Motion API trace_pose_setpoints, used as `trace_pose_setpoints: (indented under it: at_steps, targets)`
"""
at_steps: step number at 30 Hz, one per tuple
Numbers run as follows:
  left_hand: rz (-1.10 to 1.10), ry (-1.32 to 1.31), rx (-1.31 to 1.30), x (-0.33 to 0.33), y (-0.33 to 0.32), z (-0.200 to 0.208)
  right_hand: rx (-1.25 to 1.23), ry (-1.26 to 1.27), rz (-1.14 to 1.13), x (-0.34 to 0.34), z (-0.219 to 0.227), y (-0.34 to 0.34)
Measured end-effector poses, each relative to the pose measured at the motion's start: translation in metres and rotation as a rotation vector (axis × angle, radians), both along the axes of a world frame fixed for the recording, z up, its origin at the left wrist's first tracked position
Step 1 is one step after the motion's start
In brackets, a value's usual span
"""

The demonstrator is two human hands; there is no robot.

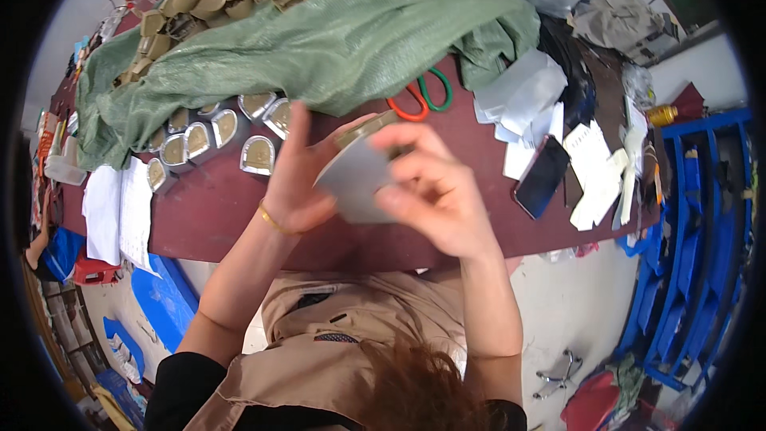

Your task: Applying adhesive tape and reinforcements to shoe components.

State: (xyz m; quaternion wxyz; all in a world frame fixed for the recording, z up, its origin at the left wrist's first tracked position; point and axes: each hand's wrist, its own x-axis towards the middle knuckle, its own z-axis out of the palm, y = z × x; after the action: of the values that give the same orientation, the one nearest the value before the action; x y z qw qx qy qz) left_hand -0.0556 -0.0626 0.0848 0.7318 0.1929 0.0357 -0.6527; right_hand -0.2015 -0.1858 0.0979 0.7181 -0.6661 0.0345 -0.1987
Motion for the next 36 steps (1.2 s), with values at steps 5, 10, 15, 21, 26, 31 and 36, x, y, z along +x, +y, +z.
trace_pose_setpoints:
  at_steps: [5,10,15,21,26,31,36]
  targets:
    - [-0.069,-0.594,0.064,-0.027,0.024,-0.037,0.398,0.056,-0.016,-0.038,-0.015,0.004]
    - [0.120,-0.236,0.049,-0.027,0.024,-0.038,-0.007,0.279,-0.011,-0.063,0.007,0.014]
    - [0.231,-0.607,0.058,-0.031,0.023,-0.035,0.154,0.361,-0.234,-0.055,-0.009,0.041]
    - [0.336,-0.913,0.148,-0.034,0.028,-0.035,-0.062,0.330,-0.406,-0.022,-0.019,0.051]
    - [0.245,-1.148,0.229,-0.028,0.032,-0.041,0.029,0.407,-0.434,-0.015,-0.018,0.050]
    - [0.239,-1.153,0.243,-0.028,0.033,-0.042,0.016,0.403,-0.434,-0.013,-0.019,0.049]
    - [0.222,-1.165,0.261,-0.028,0.034,-0.043,0.040,0.442,-0.433,-0.013,-0.016,0.049]
